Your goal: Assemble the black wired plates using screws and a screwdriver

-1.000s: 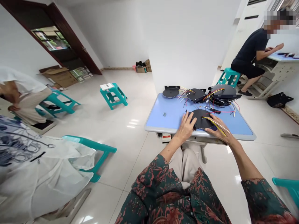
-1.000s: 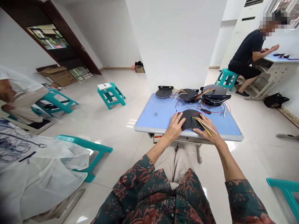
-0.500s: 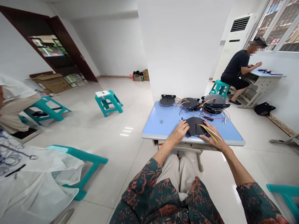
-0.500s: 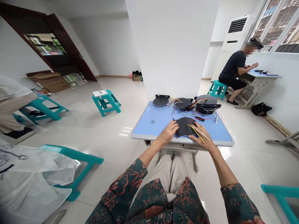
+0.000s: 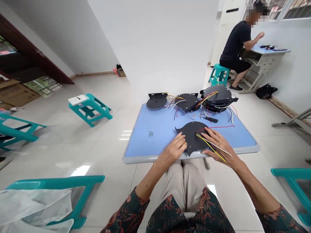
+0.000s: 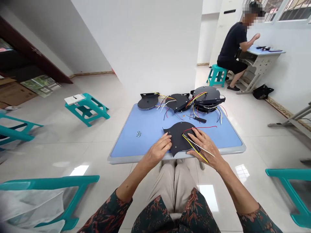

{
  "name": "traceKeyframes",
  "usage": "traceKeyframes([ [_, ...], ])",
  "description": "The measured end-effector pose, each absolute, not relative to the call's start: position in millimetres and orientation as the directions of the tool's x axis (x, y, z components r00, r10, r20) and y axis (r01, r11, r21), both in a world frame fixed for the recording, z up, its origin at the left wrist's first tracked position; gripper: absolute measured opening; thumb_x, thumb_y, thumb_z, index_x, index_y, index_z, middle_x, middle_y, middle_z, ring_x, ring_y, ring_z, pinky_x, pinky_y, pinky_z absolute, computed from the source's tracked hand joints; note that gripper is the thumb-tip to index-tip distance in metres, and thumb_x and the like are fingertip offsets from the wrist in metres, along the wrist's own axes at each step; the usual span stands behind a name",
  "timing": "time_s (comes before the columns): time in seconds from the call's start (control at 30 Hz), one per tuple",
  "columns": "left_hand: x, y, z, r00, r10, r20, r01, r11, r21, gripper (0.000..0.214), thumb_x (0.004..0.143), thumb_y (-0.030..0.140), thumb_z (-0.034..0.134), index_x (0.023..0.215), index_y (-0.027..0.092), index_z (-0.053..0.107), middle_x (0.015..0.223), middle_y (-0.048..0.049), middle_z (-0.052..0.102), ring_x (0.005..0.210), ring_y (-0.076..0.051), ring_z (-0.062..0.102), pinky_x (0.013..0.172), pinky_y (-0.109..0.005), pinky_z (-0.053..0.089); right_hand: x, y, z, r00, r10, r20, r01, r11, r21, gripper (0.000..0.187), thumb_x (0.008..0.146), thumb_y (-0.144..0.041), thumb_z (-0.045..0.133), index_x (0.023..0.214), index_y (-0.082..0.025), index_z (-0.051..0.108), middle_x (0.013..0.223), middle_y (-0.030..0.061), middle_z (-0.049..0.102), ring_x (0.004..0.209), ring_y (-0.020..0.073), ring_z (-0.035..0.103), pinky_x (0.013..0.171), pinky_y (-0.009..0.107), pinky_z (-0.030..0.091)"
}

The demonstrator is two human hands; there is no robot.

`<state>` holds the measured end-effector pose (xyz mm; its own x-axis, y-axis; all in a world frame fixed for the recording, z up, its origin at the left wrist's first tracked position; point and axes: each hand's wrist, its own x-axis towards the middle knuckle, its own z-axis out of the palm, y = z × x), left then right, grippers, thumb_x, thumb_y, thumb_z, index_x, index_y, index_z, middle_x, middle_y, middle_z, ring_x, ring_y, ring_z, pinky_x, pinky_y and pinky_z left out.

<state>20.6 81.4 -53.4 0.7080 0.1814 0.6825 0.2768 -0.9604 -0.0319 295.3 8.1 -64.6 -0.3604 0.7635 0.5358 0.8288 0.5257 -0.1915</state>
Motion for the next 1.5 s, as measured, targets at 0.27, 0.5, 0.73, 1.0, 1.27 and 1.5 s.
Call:
traceKeyframes([
  [0.27,22,76,-47,0.703,0.140,0.697,0.256,-0.964,-0.064,0.009,0.096,0.003,0.053,0.098,0.005,0.061,0.099,-0.0147,0.069,0.121,-0.029,0.064,0.107,-0.054,0.057,292,4,-58,-0.364,0.786,0.500,0.839,0.510,-0.190,0.080,0.091,-0.048,0.066,0.158,-0.023,0.031,0.162,0.0146,0.035,0.147,0.0348,0.037,0.116,0.059,0.040],
  [0.5,19,73,-42,0.740,0.186,0.647,0.269,-0.963,-0.031,0.010,0.096,0.004,0.054,0.102,0.007,0.061,0.103,-0.0144,0.070,0.124,-0.030,0.063,0.106,-0.057,0.056,289,1,-54,-0.344,0.816,0.464,0.855,0.476,-0.204,0.079,0.091,-0.046,0.067,0.157,-0.020,0.033,0.162,0.0174,0.035,0.148,0.0365,0.036,0.116,0.060,0.040],
  [0.73,19,71,-41,0.746,0.188,0.639,0.268,-0.963,-0.029,0.011,0.093,0.002,0.057,0.103,0.005,0.062,0.105,-0.0159,0.071,0.128,-0.031,0.060,0.108,-0.056,0.055,287,0,-52,-0.344,0.823,0.453,0.862,0.468,-0.196,0.080,0.091,-0.046,0.066,0.158,-0.021,0.030,0.161,0.0178,0.036,0.146,0.0374,0.039,0.114,0.061,0.041],
  [1.0,21,71,-44,0.704,0.209,0.678,0.309,-0.951,-0.028,0.011,0.093,0.001,0.056,0.102,0.005,0.061,0.107,-0.0177,0.070,0.132,-0.033,0.057,0.107,-0.056,0.056,288,0,-55,-0.325,0.836,0.442,0.859,0.457,-0.232,0.083,0.091,-0.046,0.067,0.160,-0.027,0.025,0.162,0.0124,0.036,0.145,0.0378,0.040,0.115,0.062,0.040],
  [1.27,19,70,-44,0.707,0.251,0.661,0.315,-0.949,0.024,0.014,0.096,0.002,0.053,0.107,0.007,0.059,0.114,-0.0186,0.069,0.138,-0.035,0.050,0.107,-0.057,0.055,288,0,-53,-0.312,0.845,0.435,0.860,0.446,-0.249,0.076,0.092,-0.046,0.065,0.158,-0.029,0.031,0.162,0.0118,0.036,0.147,0.0374,0.038,0.115,0.061,0.040],
  [1.5,20,70,-45,0.702,0.229,0.674,0.308,-0.951,0.002,0.015,0.093,0.000,0.056,0.107,0.006,0.060,0.115,-0.0194,0.069,0.138,-0.035,0.051,0.107,-0.055,0.056,287,1,-50,-0.305,0.845,0.439,0.852,0.448,-0.272,0.075,0.093,-0.045,0.064,0.158,-0.027,0.032,0.163,0.0126,0.033,0.149,0.0375,0.034,0.115,0.061,0.040],
])
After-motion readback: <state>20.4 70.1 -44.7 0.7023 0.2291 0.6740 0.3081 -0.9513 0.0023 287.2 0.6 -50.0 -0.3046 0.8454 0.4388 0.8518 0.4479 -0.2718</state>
